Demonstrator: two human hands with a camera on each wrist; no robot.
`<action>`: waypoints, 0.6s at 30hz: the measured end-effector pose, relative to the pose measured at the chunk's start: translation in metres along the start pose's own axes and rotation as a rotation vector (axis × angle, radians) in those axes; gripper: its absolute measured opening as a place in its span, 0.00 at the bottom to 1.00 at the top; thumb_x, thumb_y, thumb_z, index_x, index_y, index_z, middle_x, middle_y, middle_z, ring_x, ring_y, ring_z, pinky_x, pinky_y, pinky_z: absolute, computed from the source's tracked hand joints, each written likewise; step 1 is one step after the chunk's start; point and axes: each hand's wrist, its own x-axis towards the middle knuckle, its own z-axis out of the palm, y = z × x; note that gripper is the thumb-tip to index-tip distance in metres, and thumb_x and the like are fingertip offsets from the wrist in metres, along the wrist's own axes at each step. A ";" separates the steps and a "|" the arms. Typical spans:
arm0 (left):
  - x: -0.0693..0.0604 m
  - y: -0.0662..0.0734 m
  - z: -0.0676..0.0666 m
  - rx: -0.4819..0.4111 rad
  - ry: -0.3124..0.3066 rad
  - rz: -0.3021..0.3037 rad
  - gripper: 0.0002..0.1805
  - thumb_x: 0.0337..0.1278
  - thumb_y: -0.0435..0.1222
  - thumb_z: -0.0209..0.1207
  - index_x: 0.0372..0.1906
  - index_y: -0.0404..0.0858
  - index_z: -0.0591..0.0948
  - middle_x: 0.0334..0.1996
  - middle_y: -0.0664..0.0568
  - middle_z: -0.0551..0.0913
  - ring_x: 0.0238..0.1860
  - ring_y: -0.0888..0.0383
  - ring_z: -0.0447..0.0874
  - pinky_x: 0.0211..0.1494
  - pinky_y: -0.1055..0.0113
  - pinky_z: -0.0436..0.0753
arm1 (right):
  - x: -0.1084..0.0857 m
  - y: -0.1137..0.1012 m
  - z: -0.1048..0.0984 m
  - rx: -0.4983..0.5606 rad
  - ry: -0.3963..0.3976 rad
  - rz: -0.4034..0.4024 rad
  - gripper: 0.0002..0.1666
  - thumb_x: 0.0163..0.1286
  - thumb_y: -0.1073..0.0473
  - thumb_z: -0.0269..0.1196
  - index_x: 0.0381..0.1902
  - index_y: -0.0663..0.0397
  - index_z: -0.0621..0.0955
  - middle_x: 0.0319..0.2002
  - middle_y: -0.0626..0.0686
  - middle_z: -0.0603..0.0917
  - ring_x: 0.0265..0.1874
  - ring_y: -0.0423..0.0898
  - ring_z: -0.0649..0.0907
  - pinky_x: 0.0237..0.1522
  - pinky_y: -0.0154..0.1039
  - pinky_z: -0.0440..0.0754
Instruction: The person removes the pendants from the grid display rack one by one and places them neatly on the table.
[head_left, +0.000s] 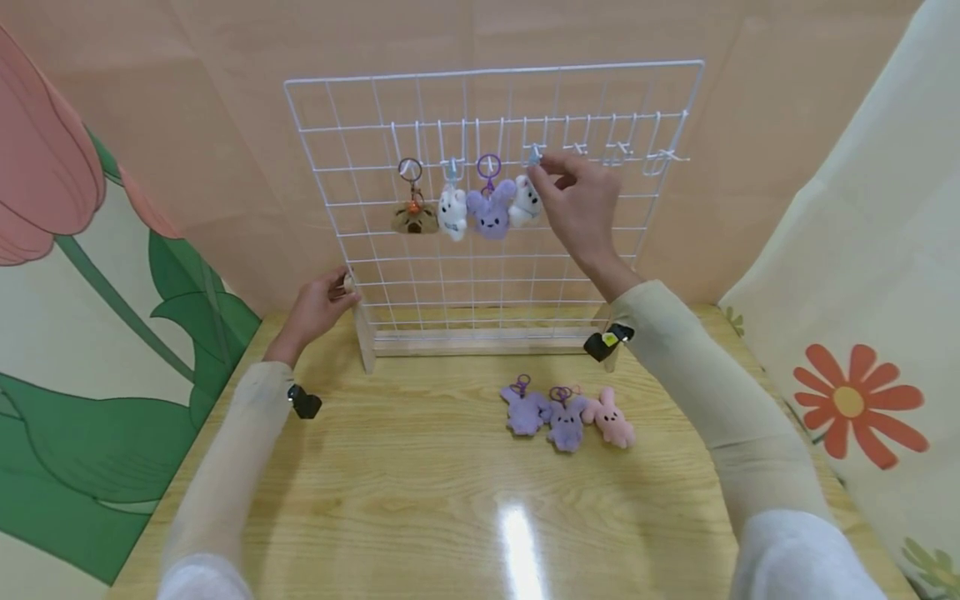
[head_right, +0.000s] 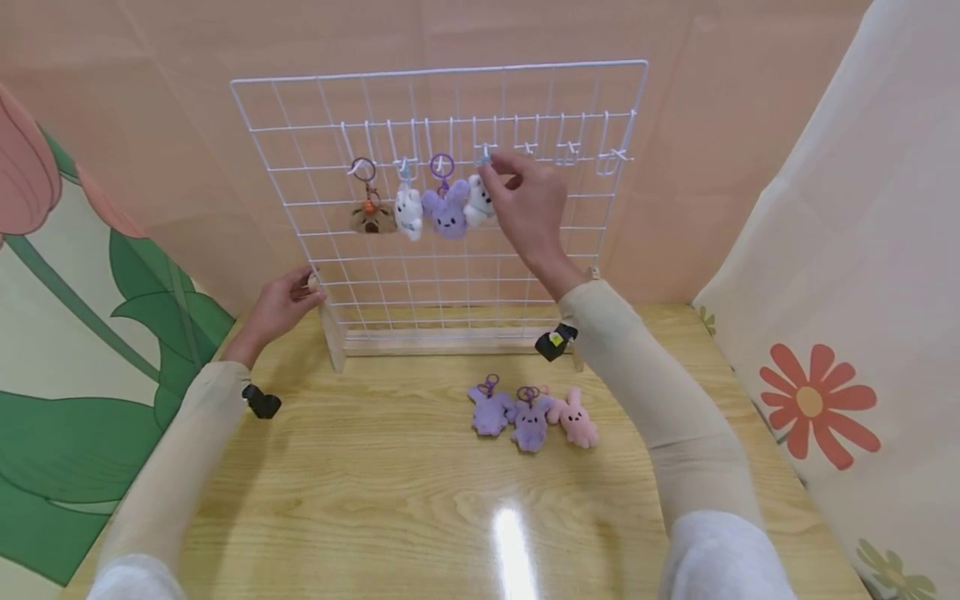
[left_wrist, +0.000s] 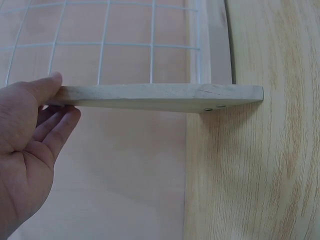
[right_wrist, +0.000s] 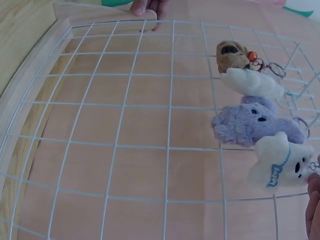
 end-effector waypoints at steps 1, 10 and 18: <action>0.000 0.000 0.000 -0.001 -0.001 -0.002 0.35 0.74 0.33 0.59 0.77 0.25 0.59 0.70 0.28 0.69 0.68 0.34 0.74 0.66 0.47 0.80 | 0.000 0.000 0.001 -0.002 0.000 0.004 0.13 0.69 0.56 0.70 0.45 0.58 0.90 0.42 0.55 0.91 0.25 0.37 0.80 0.29 0.25 0.80; 0.002 -0.003 0.000 0.004 -0.001 -0.001 0.36 0.74 0.34 0.59 0.77 0.25 0.58 0.70 0.28 0.69 0.68 0.34 0.74 0.66 0.47 0.80 | 0.003 0.000 0.003 -0.002 0.016 0.006 0.12 0.70 0.57 0.69 0.44 0.60 0.90 0.40 0.56 0.91 0.24 0.37 0.79 0.27 0.26 0.79; 0.003 -0.004 0.001 -0.014 -0.002 0.006 0.35 0.74 0.32 0.59 0.76 0.23 0.59 0.69 0.27 0.69 0.67 0.33 0.74 0.66 0.47 0.80 | 0.001 -0.001 0.002 0.015 0.036 -0.002 0.11 0.71 0.58 0.68 0.42 0.61 0.90 0.37 0.56 0.91 0.23 0.38 0.79 0.26 0.26 0.78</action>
